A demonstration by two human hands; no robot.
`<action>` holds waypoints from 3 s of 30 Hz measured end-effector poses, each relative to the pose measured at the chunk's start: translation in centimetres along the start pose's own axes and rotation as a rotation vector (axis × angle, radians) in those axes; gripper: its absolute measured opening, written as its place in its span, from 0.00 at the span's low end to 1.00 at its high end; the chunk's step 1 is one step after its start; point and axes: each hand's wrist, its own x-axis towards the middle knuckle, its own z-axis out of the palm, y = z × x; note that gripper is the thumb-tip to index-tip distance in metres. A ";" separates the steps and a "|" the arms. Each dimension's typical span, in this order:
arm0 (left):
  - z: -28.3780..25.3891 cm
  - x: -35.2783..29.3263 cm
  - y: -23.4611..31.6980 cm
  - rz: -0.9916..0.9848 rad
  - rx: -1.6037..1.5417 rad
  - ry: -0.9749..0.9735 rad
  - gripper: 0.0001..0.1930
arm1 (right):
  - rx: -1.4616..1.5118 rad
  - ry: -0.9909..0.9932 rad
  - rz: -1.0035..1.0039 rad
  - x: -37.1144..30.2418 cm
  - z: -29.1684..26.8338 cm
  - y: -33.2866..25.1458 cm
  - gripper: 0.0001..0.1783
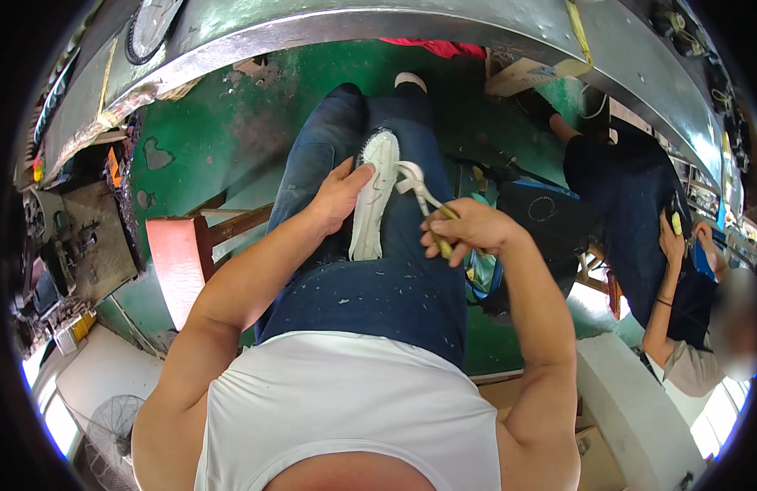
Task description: Using specialized pliers to pull and stretch the material over a shoe last and secure it.
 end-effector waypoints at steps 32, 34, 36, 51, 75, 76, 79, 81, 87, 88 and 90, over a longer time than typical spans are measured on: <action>-2.3 1.8 1.2 -0.230 0.043 -0.287 0.22 | -1.209 0.504 -0.637 1.0 5.0 4.6 0.20; -1.8 1.3 0.5 -0.140 0.104 -0.259 0.22 | -1.186 0.556 -0.664 -0.1 5.6 6.0 0.21; -1.3 1.1 -0.6 -0.015 0.255 -0.205 0.26 | -1.073 0.501 -0.440 -1.5 6.3 6.8 0.22; 2.5 -1.4 -2.9 0.367 0.464 -0.018 0.34 | -1.263 0.519 -0.323 -4.1 6.3 6.5 0.20; -5.5 -3.4 -3.6 0.274 0.948 -0.269 0.59 | -1.001 0.349 -0.499 0.1 5.1 3.6 0.25; -3.5 -3.1 -2.5 0.401 0.876 -0.182 0.47 | -0.939 0.374 -0.490 0.5 4.3 4.0 0.25; 0.3 1.6 -1.8 0.229 0.451 -0.024 0.28 | -0.373 0.391 -0.449 -0.1 2.8 7.5 0.28; -1.4 4.1 -1.7 0.027 0.335 -0.078 0.29 | -0.192 0.330 -0.535 2.3 0.8 11.1 0.29; -4.5 -4.9 12.7 0.192 0.259 0.155 0.37 | 0.016 0.186 -0.402 2.5 0.2 8.6 0.29; -2.3 -7.5 18.4 0.224 0.286 0.118 0.37 | 0.044 0.185 -0.376 2.5 -0.1 8.3 0.29; -3.5 -5.9 24.5 0.464 0.501 0.159 0.31 | 0.044 0.140 -0.397 2.9 -0.8 7.6 0.29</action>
